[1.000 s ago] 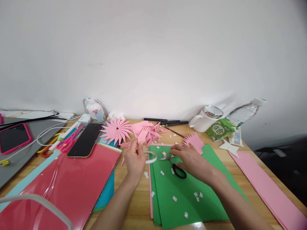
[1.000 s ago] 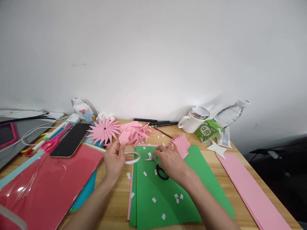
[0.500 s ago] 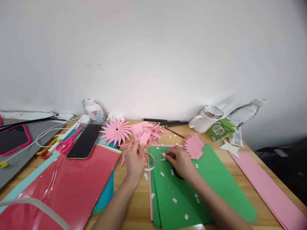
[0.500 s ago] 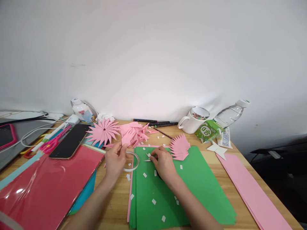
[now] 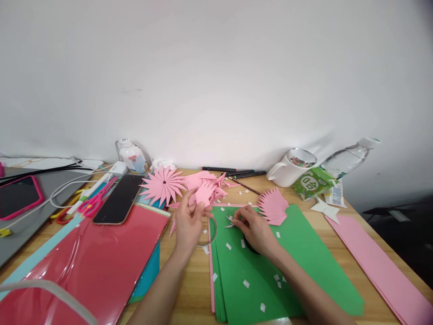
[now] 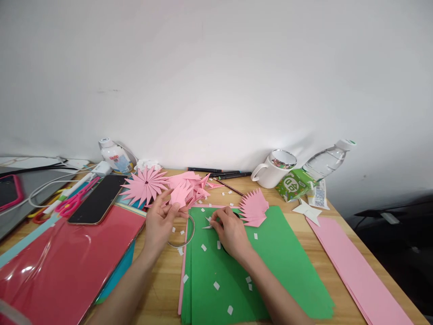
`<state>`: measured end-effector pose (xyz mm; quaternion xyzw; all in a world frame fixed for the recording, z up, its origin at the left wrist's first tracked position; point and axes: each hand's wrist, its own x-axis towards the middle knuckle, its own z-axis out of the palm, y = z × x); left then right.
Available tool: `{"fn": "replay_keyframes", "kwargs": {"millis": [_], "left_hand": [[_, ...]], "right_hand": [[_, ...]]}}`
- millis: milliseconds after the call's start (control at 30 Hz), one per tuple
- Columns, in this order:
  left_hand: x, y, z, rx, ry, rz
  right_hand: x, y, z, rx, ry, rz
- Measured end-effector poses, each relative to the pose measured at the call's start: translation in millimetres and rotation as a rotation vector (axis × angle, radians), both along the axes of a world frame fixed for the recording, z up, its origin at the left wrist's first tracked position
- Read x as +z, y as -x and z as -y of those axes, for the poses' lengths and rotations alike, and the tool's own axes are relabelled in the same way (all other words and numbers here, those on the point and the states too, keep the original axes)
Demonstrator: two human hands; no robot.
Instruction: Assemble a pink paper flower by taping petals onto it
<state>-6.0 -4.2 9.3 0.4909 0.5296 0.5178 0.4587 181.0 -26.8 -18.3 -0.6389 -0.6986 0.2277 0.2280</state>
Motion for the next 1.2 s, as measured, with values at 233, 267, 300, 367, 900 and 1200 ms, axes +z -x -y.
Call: {"fn": "replay_keyframes", "kwargs": {"millis": [233, 267, 300, 367, 900, 1200], "left_hand": [[2.7, 1.8, -0.9, -0.25, 0.137, 0.31], [3.0, 2.4, -1.1, -0.279, 0.156, 0.343], [3.3, 3.1, -1.3, -0.305, 0.176, 0.378], [3.7, 5.0, -1.9, -0.351, 0.215, 0.445], [3.1, 11.2, -5.3, -0.449, 0.48, 0.614], [-6.9, 13.3, -6.7, -0.469, 0.56, 0.641]], "right_hand": [[28.2, -5.3, -8.9, 0.028, -0.076, -0.342], [37.3, -3.8, -11.7, 0.037, -0.131, -0.408], [46.7, -1.5, -14.9, 0.053, -0.175, -0.461], [64.9, 4.5, -22.5, 0.1, -0.252, -0.505], [111.5, 26.6, -64.1, 0.84, -0.198, 0.473], [117.9, 27.8, -64.0, 0.897, -0.127, 0.484]]}}
